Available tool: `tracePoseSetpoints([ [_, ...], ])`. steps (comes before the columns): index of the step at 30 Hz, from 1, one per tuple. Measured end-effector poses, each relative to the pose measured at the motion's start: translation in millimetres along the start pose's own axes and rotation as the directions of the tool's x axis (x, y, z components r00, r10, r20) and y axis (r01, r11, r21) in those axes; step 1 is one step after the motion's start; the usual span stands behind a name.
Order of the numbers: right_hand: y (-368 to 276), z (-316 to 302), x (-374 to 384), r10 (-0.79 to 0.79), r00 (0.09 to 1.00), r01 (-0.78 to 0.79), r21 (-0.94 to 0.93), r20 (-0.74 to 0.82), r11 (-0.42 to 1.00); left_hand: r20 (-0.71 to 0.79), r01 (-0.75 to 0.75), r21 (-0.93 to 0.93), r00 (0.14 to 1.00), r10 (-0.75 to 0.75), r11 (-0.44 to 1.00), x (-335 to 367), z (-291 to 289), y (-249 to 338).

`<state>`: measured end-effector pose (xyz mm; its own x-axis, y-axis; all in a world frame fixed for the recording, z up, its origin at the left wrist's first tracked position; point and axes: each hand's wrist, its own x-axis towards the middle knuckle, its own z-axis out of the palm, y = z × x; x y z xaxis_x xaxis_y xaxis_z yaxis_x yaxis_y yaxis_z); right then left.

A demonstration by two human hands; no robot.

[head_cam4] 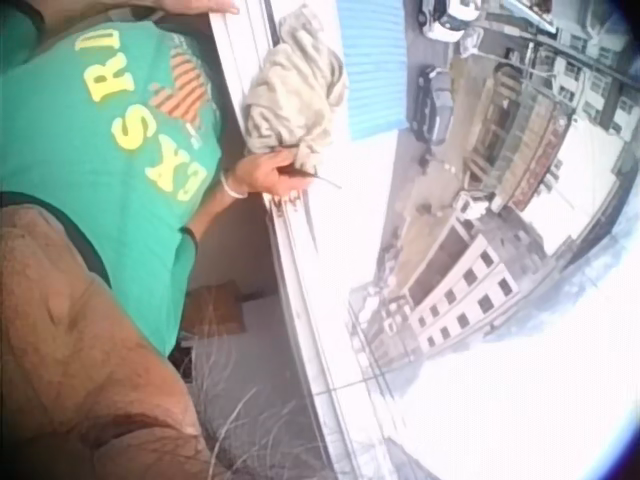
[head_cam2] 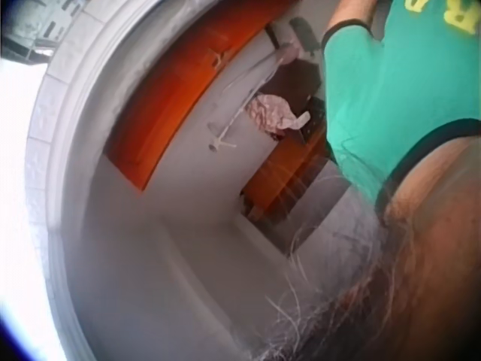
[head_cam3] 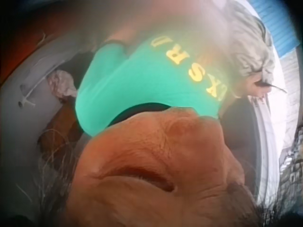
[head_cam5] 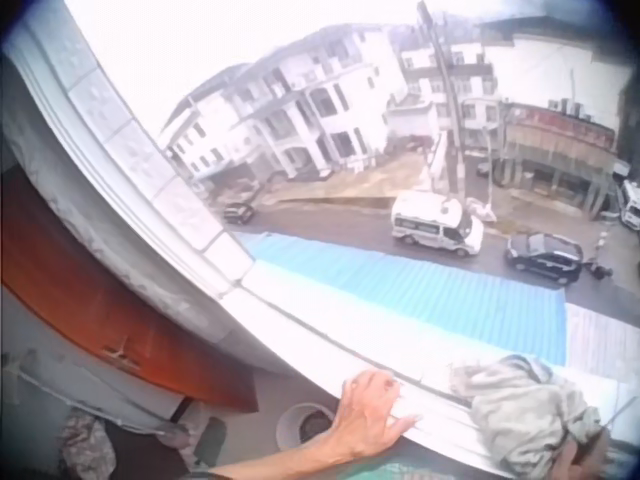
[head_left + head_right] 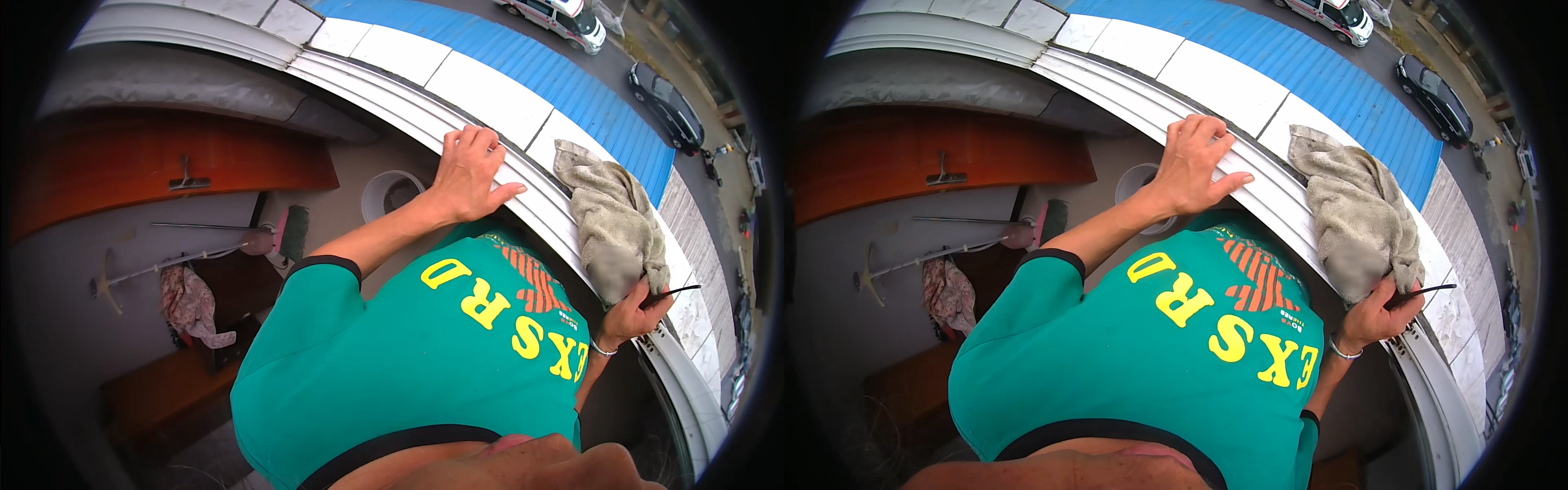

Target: The person wipes a window frame with a cloth and uses a small tool to scrape or pry at the frame's edge. The person alternates between wiping and scraping along the frame while standing on a balcony.

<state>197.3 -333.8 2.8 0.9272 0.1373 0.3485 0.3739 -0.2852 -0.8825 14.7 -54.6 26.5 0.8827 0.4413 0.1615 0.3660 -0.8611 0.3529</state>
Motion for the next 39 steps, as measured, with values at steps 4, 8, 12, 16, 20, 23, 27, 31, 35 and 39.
tracePoseSetpoints([
  [4, 10, -5, -2, 0.041, 0.998, -0.042, 0.016, 0.054, 0.999, 0.003, -0.148, -0.092, 0.989, 0.149, 0.985, -3, 9, 25],
  [8, 13, -9, -3, 0.037, 0.997, -0.044, 0.126, 0.061, 0.991, 0.074, -0.170, -0.662, 0.954, 0.290, 0.730, 13, 17, 55],
  [12, 6, -20, 7, 0.117, 0.985, -0.146, 0.246, 0.130, 0.958, -0.061, -0.163, -0.733, 0.983, 0.175, 0.660, 35, 12, 36],
  [16, -48, -20, 49, -0.054, 0.999, 0.052, 0.463, -0.009, 0.885, -0.042, -0.126, -0.606, 0.991, 0.127, 0.785, 67, 4, 23],
  [20, -99, -18, 87, -0.403, 0.912, 0.238, 0.702, 0.076, 0.671, -0.167, -0.285, -0.392, 0.957, 0.237, 0.875, 106, 15, 39],
  [23, -142, -11, 95, -0.484, 0.855, 0.111, 0.846, 0.187, 0.521, 0.016, -0.365, -0.628, 0.877, 0.480, 0.688, 132, 17, 54],
  [27, -137, -19, 129, -0.622, 0.765, 0.042, 0.949, 0.170, 0.311, 0.002, -0.166, -0.917, 0.907, 0.422, 0.363, 140, -18, 40],
  [31, -171, 7, 116, -0.410, 0.912, 0.245, 0.776, 0.019, 0.581, -0.071, -0.144, -0.971, 0.937, 0.342, 0.192, 139, -60, -32],
  [35, -105, -8, 123, -0.461, 0.841, 0.087, 0.769, 0.284, 0.633, -0.020, -0.017, -1.000, 0.963, 0.268, -0.014, 109, -114, -67],
  [39, -114, 51, 76, -0.072, 0.826, -0.156, 0.350, 0.559, 0.923, 0.206, 0.184, -0.888, 0.978, 0.008, 0.422, 68, -122, -93],
])
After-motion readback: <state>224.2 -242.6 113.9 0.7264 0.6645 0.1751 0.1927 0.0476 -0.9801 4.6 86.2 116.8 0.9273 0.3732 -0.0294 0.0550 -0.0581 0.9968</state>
